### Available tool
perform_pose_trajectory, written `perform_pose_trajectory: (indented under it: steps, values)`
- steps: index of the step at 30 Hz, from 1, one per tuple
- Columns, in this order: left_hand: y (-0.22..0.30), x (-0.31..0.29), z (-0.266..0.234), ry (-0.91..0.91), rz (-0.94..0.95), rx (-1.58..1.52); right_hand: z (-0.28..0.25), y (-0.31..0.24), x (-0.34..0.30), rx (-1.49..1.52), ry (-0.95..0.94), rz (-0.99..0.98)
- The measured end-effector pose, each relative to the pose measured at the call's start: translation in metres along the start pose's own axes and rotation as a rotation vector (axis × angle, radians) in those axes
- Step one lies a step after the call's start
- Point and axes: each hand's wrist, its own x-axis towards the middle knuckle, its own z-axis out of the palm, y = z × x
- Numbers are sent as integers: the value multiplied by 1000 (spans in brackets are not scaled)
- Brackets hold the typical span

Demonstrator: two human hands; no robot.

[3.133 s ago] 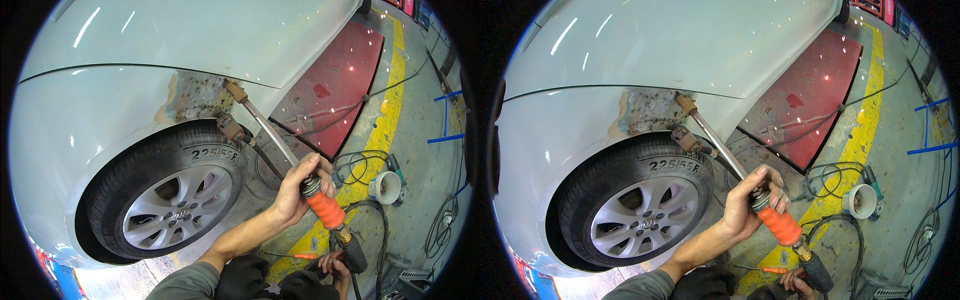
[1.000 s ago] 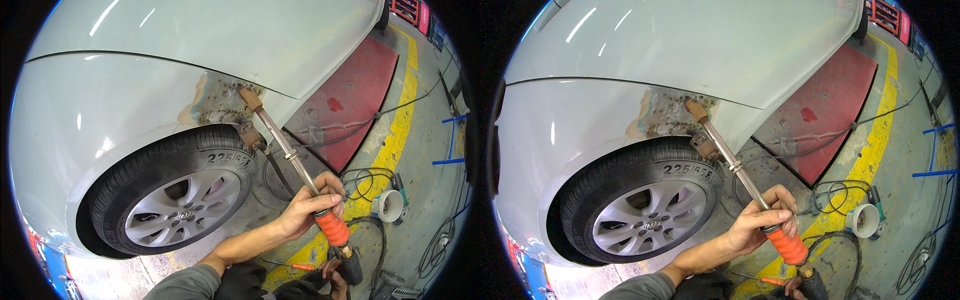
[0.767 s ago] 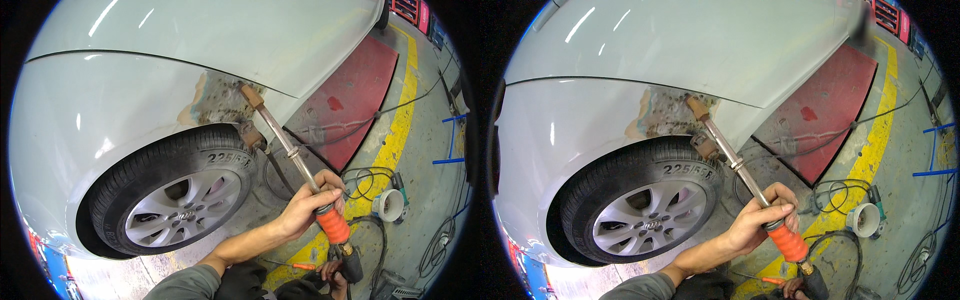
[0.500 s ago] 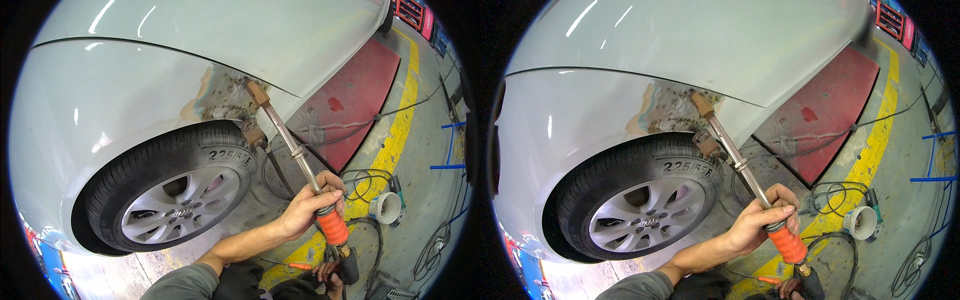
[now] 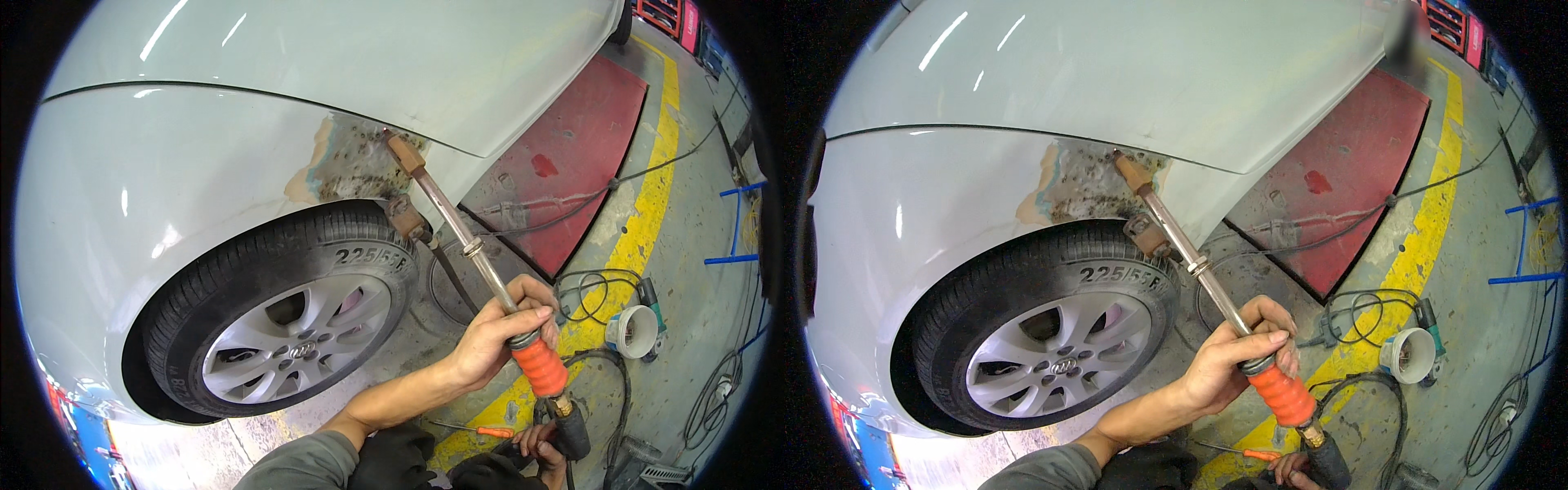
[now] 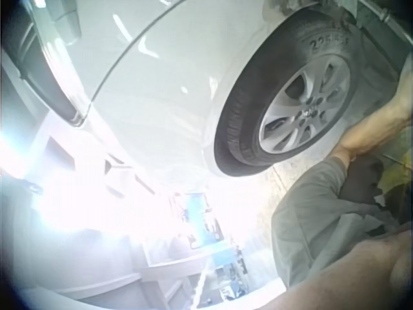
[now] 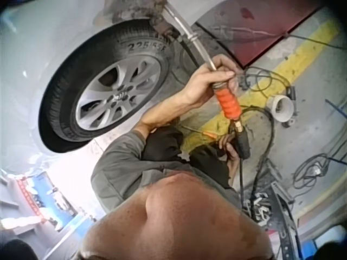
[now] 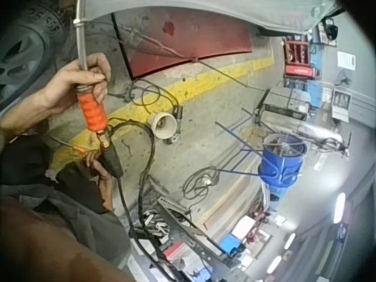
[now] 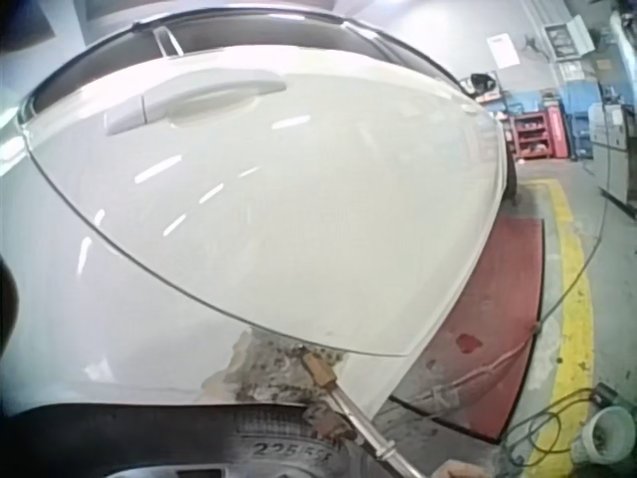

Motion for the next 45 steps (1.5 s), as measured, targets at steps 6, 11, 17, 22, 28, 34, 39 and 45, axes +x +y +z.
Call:
perform_pose_trajectory:
  steps: [6,11,17,22,28,34,39,45]
  values:
    - [3,-5,-2,19,13,32,2,0,5,-9,-22,24]
    - [6,1,17,62,48,27,8,-10,3,-55,-4,9]
    - [61,12,1,229,224,87,2,0,15,-26,-78,35]
    - [-20,-7,11,190,157,182,1,-4,5,-3,-89,9]
    - [-84,-28,6,67,-81,80,-61,2,-90,139,300,65]
    - [-43,-1,21,33,-2,106,3,-17,-34,-19,224,43]
    - [-17,3,16,67,70,82,10,-6,-7,-26,97,-24]
    - [-14,6,11,103,61,72,6,-6,-2,-43,89,14]
